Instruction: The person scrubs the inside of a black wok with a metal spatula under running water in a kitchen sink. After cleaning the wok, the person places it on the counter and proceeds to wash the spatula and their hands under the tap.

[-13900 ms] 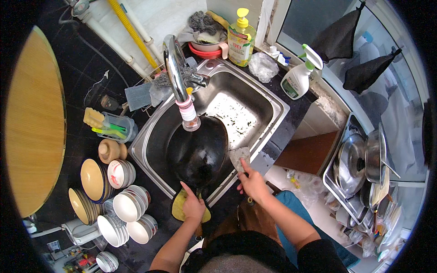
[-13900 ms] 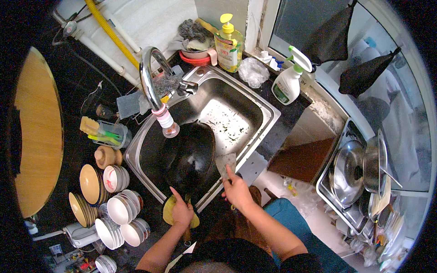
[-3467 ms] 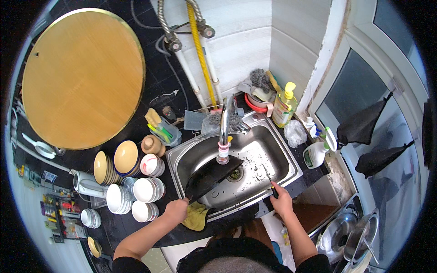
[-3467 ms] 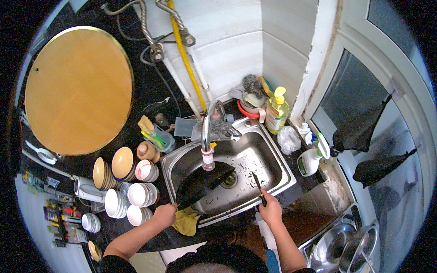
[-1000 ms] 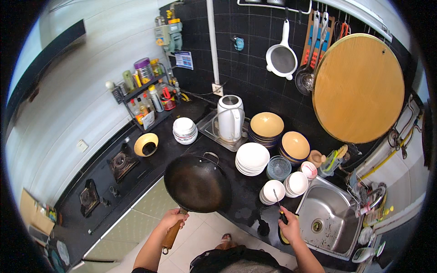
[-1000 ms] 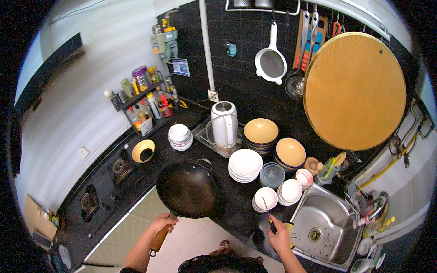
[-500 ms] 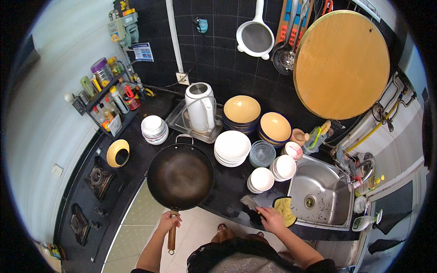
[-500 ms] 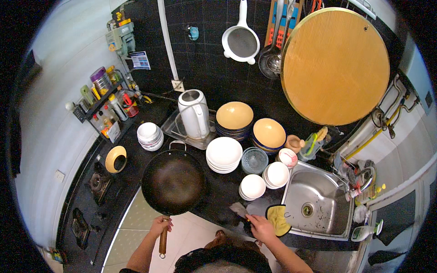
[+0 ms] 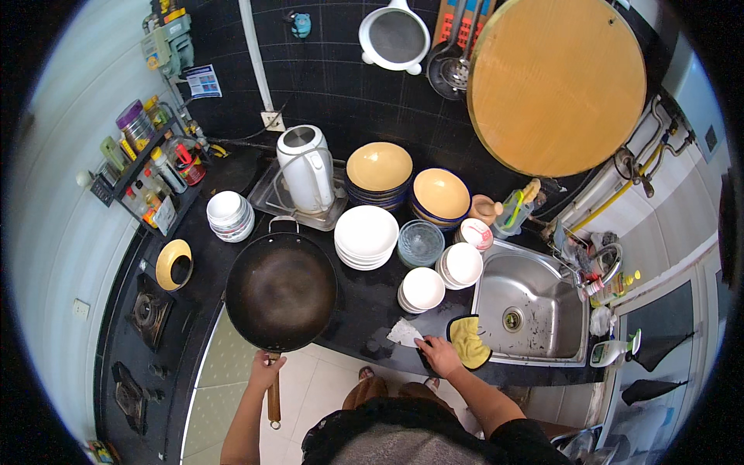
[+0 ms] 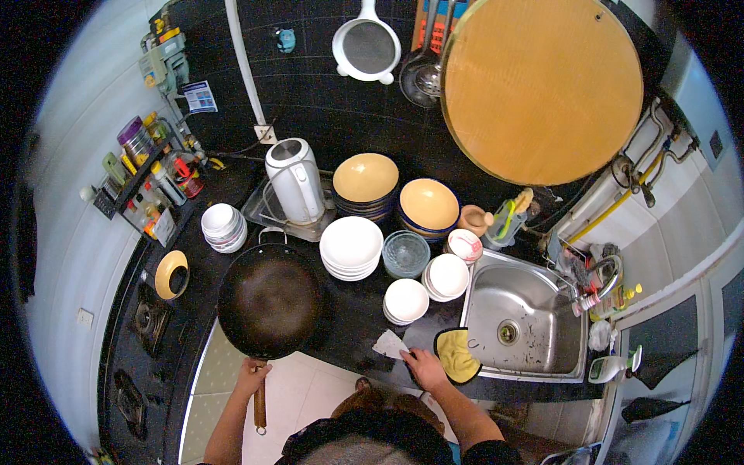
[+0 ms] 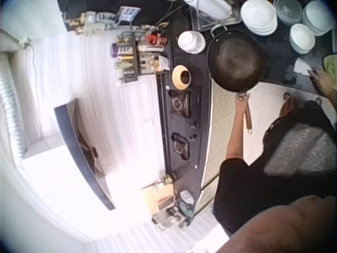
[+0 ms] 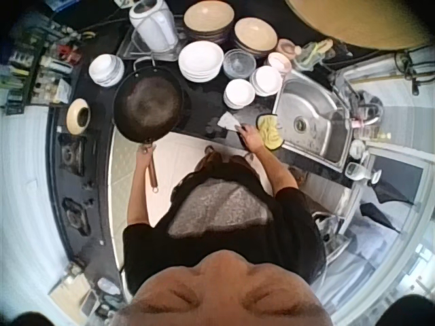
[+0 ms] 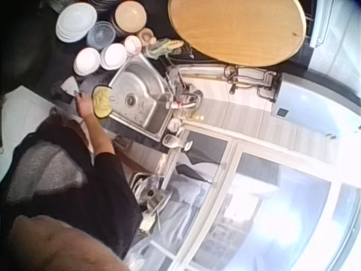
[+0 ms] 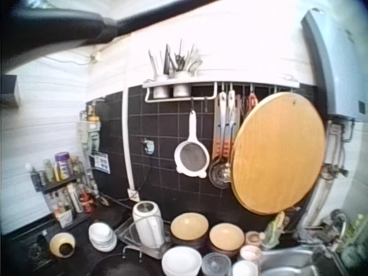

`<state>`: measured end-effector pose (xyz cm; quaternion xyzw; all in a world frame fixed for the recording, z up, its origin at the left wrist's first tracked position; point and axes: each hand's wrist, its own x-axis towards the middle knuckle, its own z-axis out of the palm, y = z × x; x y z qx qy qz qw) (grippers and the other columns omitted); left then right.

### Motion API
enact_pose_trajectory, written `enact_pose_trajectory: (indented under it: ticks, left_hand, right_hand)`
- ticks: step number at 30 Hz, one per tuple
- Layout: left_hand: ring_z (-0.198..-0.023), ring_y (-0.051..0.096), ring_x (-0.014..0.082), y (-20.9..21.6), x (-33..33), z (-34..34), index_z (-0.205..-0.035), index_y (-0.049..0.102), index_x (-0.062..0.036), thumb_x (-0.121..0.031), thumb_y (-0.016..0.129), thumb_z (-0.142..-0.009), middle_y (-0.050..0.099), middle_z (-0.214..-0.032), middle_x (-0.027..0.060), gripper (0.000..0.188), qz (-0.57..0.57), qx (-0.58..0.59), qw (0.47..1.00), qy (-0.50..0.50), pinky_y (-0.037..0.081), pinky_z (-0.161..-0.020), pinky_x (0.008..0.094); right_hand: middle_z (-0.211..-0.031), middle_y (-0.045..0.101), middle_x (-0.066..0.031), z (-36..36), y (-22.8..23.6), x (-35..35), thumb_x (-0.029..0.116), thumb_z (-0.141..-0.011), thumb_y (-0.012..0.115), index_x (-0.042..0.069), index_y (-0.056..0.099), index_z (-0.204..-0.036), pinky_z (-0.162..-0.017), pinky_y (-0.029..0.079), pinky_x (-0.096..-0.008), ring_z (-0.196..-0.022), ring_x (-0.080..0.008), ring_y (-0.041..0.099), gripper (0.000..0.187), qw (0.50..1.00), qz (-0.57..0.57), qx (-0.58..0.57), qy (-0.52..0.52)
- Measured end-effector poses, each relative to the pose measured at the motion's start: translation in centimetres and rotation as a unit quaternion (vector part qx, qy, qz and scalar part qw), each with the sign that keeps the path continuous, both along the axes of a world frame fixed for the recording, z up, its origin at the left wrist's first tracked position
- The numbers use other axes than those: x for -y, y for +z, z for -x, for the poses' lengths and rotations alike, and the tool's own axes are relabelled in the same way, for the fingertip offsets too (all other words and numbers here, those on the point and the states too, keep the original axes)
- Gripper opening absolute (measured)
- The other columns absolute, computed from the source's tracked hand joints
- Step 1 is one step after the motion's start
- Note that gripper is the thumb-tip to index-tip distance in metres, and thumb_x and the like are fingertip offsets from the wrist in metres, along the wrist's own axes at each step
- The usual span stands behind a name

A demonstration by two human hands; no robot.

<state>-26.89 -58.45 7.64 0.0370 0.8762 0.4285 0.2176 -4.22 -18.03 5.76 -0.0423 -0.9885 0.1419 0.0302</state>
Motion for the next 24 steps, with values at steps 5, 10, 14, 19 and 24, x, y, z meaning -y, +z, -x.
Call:
enact_pose_trajectory:
  ticks: [5, 10, 14, 19, 24]
  left_hand:
    - [-0.099, 0.042, 0.0276, 4.7, -3.5, -1.2, -0.113, 0.037, 0.0038, -0.011, 0.067, -0.068, 0.041, -0.110, 0.0176, 0.056, 0.051, -0.278, 0.953, 0.105, 0.036, -0.084, 0.0339]
    - [-0.102, 0.041, 0.0297, 10.2, -9.0, -2.1, -0.115, 0.036, 0.0025, -0.004, 0.063, -0.069, 0.039, -0.115, 0.0177, 0.053, -0.012, -0.397, 0.917, -0.033, 0.035, -0.086, 0.0349]
    - [-0.106, 0.040, 0.0325, 10.1, -15.3, -3.5, -0.111, 0.040, 0.0022, -0.006, 0.064, -0.069, 0.040, -0.114, 0.0188, 0.050, -0.075, -0.400, 0.905, -0.127, 0.034, -0.089, 0.0356]
    - [-0.089, 0.049, 0.0310, 11.2, -25.2, -8.7, -0.094, 0.052, -0.0004, -0.008, 0.065, -0.068, 0.053, -0.095, 0.0146, 0.029, -0.131, -0.377, 0.868, -0.295, 0.040, -0.079, 0.0367]
    - [-0.080, 0.056, 0.0253, 7.0, -37.6, -17.2, -0.090, 0.057, -0.0013, -0.020, 0.063, -0.075, 0.059, -0.087, 0.0134, 0.024, -0.154, -0.157, 0.842, -0.493, 0.046, -0.068, 0.0329]
  right_hand:
    - [-0.103, 0.051, -0.0082, -0.8, -0.1, -0.2, 0.011, -0.073, 0.057, 0.015, 0.042, -0.123, -0.074, 0.043, -0.0351, -0.085, -0.0268, 0.049, 0.052, 0.998, 0.037, -0.013, -0.043]
    - [-0.099, 0.052, -0.0105, -2.0, 2.3, -0.4, 0.005, -0.068, 0.058, 0.011, 0.038, -0.126, -0.075, 0.044, -0.0356, -0.088, -0.0278, 0.049, 0.062, 0.994, 0.065, -0.046, -0.073]
    - [-0.097, 0.054, -0.0113, -4.6, 4.0, -1.8, 0.009, -0.070, 0.061, 0.011, 0.039, -0.125, -0.075, 0.043, -0.0360, -0.085, -0.0296, 0.051, 0.059, 0.985, 0.097, -0.085, -0.114]
    - [-0.099, 0.055, -0.0143, -10.2, 4.9, -5.2, 0.011, -0.069, 0.065, 0.008, 0.038, -0.126, -0.076, 0.044, -0.0365, -0.086, -0.0317, 0.053, 0.063, 0.944, 0.152, -0.116, -0.268]
    - [-0.090, 0.057, -0.0091, -14.4, 2.4, -9.9, 0.005, -0.070, 0.066, 0.006, 0.026, -0.133, -0.072, 0.044, -0.0288, -0.081, -0.0179, 0.053, 0.074, 0.774, 0.398, -0.146, -0.470]
